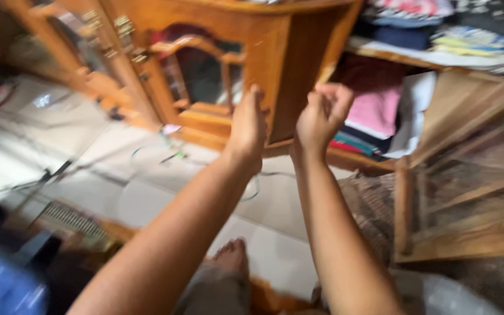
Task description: The person unpacks a suitcase placed on the floor, removing folded clothes and a plastic-wrapped item one by one. They place each item into a nearby wooden cabinet, stacking them on a shelf.
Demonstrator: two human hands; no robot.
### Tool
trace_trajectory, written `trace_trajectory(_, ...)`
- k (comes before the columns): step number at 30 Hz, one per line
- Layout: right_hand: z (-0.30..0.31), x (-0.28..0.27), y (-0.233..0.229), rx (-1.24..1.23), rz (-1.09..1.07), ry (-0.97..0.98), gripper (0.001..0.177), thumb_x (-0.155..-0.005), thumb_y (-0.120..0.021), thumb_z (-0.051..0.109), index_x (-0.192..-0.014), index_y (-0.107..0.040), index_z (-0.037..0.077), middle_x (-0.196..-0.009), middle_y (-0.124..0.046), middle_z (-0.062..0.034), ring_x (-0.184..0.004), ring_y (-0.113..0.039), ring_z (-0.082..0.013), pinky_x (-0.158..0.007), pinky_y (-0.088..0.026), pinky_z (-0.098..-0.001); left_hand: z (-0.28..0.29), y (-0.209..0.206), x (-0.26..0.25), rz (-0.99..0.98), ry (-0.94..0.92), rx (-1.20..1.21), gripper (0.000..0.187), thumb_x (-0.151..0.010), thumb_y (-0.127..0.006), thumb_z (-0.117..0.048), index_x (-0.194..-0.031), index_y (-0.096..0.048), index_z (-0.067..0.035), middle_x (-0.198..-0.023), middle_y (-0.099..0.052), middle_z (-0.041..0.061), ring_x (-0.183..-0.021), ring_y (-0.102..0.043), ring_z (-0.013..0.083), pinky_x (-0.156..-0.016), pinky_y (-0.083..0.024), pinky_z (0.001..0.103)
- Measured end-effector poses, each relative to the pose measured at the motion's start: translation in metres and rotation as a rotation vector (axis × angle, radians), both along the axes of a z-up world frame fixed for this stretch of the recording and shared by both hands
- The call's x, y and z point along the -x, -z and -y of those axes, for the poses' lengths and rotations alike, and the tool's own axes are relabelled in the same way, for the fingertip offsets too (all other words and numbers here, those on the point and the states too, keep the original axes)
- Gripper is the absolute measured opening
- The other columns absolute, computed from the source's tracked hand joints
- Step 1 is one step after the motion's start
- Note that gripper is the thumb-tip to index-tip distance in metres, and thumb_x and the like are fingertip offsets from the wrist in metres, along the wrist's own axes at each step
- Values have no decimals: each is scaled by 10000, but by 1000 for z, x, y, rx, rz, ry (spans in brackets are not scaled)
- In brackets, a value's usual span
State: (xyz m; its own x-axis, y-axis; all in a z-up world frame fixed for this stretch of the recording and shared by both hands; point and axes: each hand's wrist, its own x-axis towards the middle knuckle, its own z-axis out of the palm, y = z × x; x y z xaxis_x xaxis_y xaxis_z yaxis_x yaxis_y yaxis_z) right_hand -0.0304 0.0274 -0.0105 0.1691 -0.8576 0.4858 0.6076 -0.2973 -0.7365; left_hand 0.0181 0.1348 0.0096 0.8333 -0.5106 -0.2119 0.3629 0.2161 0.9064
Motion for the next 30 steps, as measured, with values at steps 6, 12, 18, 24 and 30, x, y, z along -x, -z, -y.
trace_trajectory(6, -179, 4, -59, 171, 37, -424, 166, -958, -520, -57, -1062, -524, 74, -1045, -582, -36, -921, -548, -112, -850, -499, -269, -190, -78, 24, 188, -233, -73, 679, -912, -435, -547, -1436, -519, -125, -1328, -656, 155, -1105, -577, 275, -933, -448, 426)
trace_trajectory(12, -312, 18, -97, 304, 17, -744, 155, -956, -536, -60, -1047, -501, 60, -974, -519, -9, -805, -447, -69, -715, -400, -228, -364, -115, 83, 222, -388, -162, 692, -905, -428, -555, -1447, -502, -132, -1421, -626, 136, -1270, -559, 294, -1021, -412, 426)
trace_trajectory(18, -404, 38, -104, 486, -19, -871, 138, -976, -555, -43, -1048, -508, 65, -942, -514, 20, -776, -463, -50, -695, -419, -224, -484, -108, 139, 175, -553, -236, 691, -920, -411, -554, -1443, -536, -120, -1416, -645, 108, -1270, -576, 257, -1059, -404, 401)
trace_trajectory(24, -463, 62, -111, 605, -217, -1135, 101, -960, -579, 30, -1043, -555, 80, -920, -565, 6, -782, -525, -56, -685, -467, -234, -573, -97, 199, 216, -671, -228, 647, -962, -394, -491, -1443, -524, -78, -1389, -662, 130, -1270, -587, 238, -1074, -393, 379)
trace_trajectory(30, -490, 77, -115, 867, -381, -1245, 136, -930, -636, 104, -1064, -630, 80, -944, -636, -5, -849, -623, -87, -776, -541, -260, -638, -96, 245, 497, -714, -536, 587, -966, -505, -420, -1389, -557, -16, -1294, -697, 147, -1242, -630, 239, -1013, -455, 390)
